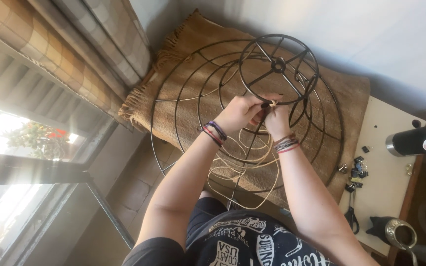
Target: The person measures and cuts a length of rope, then wraps it around the top ring of a wire lampshade frame. They secure the rope with a knot and use binder clips to hold it in place while continuing to wrap.
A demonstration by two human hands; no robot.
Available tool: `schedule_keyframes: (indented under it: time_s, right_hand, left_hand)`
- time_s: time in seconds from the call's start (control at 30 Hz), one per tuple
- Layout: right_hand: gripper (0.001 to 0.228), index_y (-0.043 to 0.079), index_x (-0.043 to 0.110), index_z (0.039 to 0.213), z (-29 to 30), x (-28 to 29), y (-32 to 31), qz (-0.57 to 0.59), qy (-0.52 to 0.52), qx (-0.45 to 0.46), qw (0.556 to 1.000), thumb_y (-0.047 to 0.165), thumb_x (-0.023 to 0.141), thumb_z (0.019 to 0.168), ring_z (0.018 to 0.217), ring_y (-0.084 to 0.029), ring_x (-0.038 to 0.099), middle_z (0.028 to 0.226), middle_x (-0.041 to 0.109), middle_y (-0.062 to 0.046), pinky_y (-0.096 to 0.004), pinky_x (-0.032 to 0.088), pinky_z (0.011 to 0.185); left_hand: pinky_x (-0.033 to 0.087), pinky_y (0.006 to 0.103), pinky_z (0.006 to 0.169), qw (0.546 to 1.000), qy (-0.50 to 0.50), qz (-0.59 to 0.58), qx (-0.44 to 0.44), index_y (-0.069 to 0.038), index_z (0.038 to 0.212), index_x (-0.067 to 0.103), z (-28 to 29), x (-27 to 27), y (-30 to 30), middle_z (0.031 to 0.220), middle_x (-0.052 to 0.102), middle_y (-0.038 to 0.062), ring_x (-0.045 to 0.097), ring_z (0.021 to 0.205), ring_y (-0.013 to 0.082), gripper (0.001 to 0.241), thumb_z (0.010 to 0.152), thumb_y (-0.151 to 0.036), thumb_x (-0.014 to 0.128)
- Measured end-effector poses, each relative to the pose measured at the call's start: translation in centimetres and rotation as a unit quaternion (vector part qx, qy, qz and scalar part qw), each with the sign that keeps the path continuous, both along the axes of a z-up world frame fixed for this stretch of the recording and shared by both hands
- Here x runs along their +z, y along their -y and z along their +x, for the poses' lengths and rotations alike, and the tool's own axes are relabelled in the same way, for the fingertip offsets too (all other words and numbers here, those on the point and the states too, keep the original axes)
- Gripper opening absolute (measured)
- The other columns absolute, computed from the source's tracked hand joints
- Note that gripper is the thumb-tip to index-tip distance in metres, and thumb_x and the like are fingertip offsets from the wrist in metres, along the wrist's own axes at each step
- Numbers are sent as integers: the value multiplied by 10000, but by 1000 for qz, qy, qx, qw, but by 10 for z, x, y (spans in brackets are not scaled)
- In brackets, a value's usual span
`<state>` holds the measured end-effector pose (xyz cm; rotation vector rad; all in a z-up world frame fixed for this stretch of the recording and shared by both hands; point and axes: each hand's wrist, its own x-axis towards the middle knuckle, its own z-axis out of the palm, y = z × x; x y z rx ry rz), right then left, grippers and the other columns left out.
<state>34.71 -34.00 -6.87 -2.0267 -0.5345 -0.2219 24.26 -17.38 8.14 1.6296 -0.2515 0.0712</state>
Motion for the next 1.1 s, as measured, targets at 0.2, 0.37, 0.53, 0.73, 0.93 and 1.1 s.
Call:
schedule_keyframes:
  time_s: [0.2, 0.37, 0.53, 0.73, 0.93, 1.1]
  right_hand:
    - [184, -52, 681, 982, 59, -81, 20, 339, -193, 236, 890, -17, 501, 962, 695, -264, 735, 736, 699, -193, -274, 537, 656]
    - [227, -46, 734, 972, -39, 57, -5, 139, -276, 29, 951, 162, 644, 982, 886, -256, 633, 865, 693, -195, -442, 493, 885]
    - [198, -41, 737, 941, -19, 21, 1, 127, -266, 46, 955, 127, 643, 987, 860, -240, 630, 840, 692, -185, -418, 491, 849]
    - [178, -33, 742, 888, 13, -27, 15, 107, -251, 80, 959, 66, 640, 996, 815, -214, 626, 796, 689, -167, -377, 488, 788]
    - [134, -33, 740, 908, 21, -33, 5, 138, -245, 97, 955, -37, 619, 964, 732, -179, 617, 760, 664, -123, -312, 488, 694]
    - [249, 45, 769, 1036, -46, 79, -2, 132, -224, 71, 963, 29, 524, 993, 578, -114, 629, 880, 705, -152, -197, 523, 482]
  left_hand:
    - [630, 336, 460, 999, -9, 33, 21, 56, 1070, 680, 24, -40, 5, 764, 733, 208, 751, 576, 282, 223, 1016, -40, 485]
    - [656, 401, 677, 956, 42, 248, 151, -289, 1185, 593, 12, -43, 9, 670, 696, -26, 755, 683, 252, 177, 1037, -214, 533]
    - [614, 451, 745, 933, 32, 186, 306, -276, 1065, 660, -4, -29, 35, 817, 741, 62, 743, 850, 347, 89, 989, -253, 619]
    - [488, 263, 558, 928, -80, -151, 332, -209, 931, 750, 7, -39, 66, 562, 633, 13, 604, 573, 132, 85, 933, -210, 665]
    - [402, 166, 406, 920, -79, -260, 282, -125, 866, 744, -10, -39, 57, 500, 590, 4, 524, 444, 55, 100, 946, -161, 695]
    - [536, 378, 592, 957, -1, 64, 284, -170, 918, 735, -51, -27, 32, 649, 689, 93, 688, 621, 315, 137, 996, -221, 635]
